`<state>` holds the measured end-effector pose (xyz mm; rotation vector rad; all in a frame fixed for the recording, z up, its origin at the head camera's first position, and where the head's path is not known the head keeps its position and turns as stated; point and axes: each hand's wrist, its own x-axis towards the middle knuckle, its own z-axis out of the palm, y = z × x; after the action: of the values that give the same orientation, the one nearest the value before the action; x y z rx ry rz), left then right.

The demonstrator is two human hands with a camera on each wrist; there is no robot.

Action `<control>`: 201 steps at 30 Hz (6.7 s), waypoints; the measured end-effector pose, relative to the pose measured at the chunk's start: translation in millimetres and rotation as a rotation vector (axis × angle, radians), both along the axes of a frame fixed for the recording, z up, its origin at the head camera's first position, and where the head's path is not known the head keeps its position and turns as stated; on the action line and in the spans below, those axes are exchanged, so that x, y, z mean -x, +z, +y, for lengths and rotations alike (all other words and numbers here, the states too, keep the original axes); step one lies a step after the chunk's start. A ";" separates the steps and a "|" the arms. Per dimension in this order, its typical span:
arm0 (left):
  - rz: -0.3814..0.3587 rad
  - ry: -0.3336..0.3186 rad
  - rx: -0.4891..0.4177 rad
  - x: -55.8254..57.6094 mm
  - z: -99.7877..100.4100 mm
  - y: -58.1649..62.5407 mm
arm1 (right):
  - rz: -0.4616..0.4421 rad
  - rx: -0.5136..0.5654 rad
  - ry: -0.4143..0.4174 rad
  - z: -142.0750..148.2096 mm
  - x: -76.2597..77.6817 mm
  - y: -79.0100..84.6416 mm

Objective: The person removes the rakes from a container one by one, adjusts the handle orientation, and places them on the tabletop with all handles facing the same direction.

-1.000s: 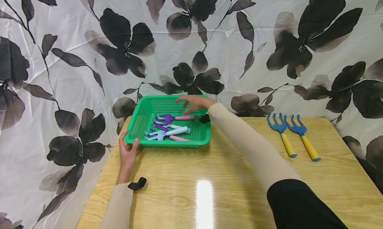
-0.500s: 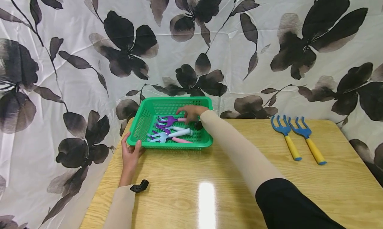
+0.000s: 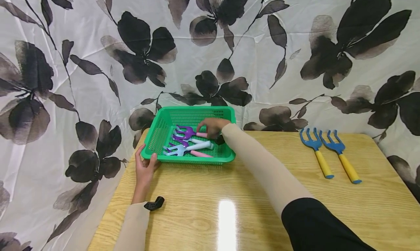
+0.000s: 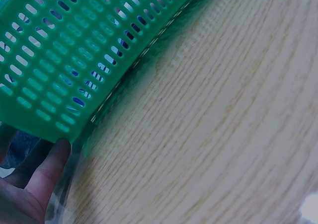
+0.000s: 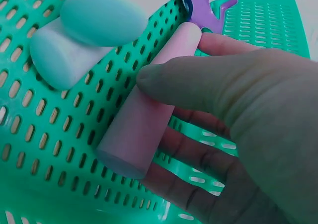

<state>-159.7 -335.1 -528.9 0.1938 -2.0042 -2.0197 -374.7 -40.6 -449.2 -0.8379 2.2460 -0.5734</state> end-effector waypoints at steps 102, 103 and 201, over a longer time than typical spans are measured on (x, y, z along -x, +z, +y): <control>-0.052 0.028 -0.018 -7.5 10.1 8.0 | 0.276 0.300 -0.550 344.7 -157.7 -2.8; -0.053 0.031 -0.018 -7.7 10.0 7.8 | 0.280 0.292 -0.562 345.7 -159.6 -6.0; 0.006 0.025 -0.024 -0.6 7.7 3.5 | 0.132 0.121 0.054 140.4 -60.4 124.0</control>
<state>-159.1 -327.4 -525.4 0.2173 -1.9647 -2.0277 -314.4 99.8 -325.1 -1.0208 2.3177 -0.6503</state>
